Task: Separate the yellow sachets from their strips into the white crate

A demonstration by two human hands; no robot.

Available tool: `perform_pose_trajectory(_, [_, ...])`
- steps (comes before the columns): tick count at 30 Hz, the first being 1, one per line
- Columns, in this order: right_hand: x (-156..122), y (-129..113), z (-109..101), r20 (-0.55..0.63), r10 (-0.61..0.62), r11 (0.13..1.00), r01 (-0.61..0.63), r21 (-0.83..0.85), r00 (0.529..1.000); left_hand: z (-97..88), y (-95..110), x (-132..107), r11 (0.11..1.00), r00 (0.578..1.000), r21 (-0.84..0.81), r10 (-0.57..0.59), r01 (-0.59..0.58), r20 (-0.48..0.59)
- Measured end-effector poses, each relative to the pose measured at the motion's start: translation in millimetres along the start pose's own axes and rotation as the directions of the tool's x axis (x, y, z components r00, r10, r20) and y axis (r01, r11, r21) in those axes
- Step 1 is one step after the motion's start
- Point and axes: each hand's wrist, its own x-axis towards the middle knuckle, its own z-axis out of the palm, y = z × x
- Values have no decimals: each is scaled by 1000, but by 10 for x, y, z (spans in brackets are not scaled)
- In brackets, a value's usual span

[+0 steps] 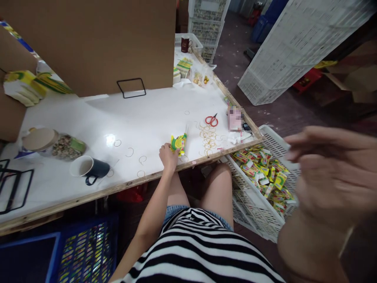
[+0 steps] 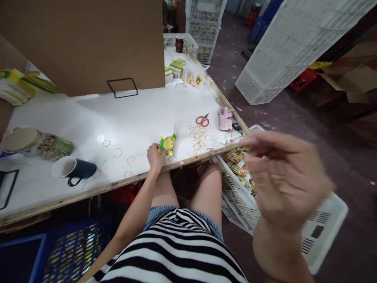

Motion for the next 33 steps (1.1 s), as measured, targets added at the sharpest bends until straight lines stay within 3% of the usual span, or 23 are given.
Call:
perform_pose_trajectory(2, [-72,82,108,94,77,995,-82,51,993,3,-8,-9,1000,1000,0,1,-1,-13])
perform_pose_trajectory(5, [-236,262,270,290,196,969,-230,89,937,15,-17,1,1000,1000,-10,-4,4,-30])
perform_pose_trajectory(8, [-409,433,431,382,263,945,-316,82,886,28,-24,28,999,999,-28,-20,19,-34])
perform_pose_trajectory(12, [-622,594,665,490,329,927,-376,-3,807,41,-21,37,998,999,-55,-39,38,-32])
perform_pose_trajectory(16, [-791,690,902,576,327,933,-355,-68,749,41,-14,15,995,998,-93,-43,38,-52])
perform_pose_trajectory(19, [-872,823,1130,590,347,922,-379,-75,729,31,-23,12,987,997,-154,-51,41,-62])
perform_pose_trajectory(23, [-925,1168,1590,495,493,857,-498,-132,716,-5,-42,-14,956,996,-290,-65,45,-59])
perform_pose_trajectory(27, [-974,1456,1971,438,565,811,-567,-141,699,-78,-47,-116,874,998,-482,-69,67,15])
perform_pose_trajectory(30, [-1015,1511,2027,465,573,785,-615,-73,675,-133,-58,-193,767,994,-634,-49,99,95])
perform_pose_trajectory(33, [-1026,1495,1938,513,566,745,-667,17,645,-155,-75,-244,622,983,-767,-18,156,185])
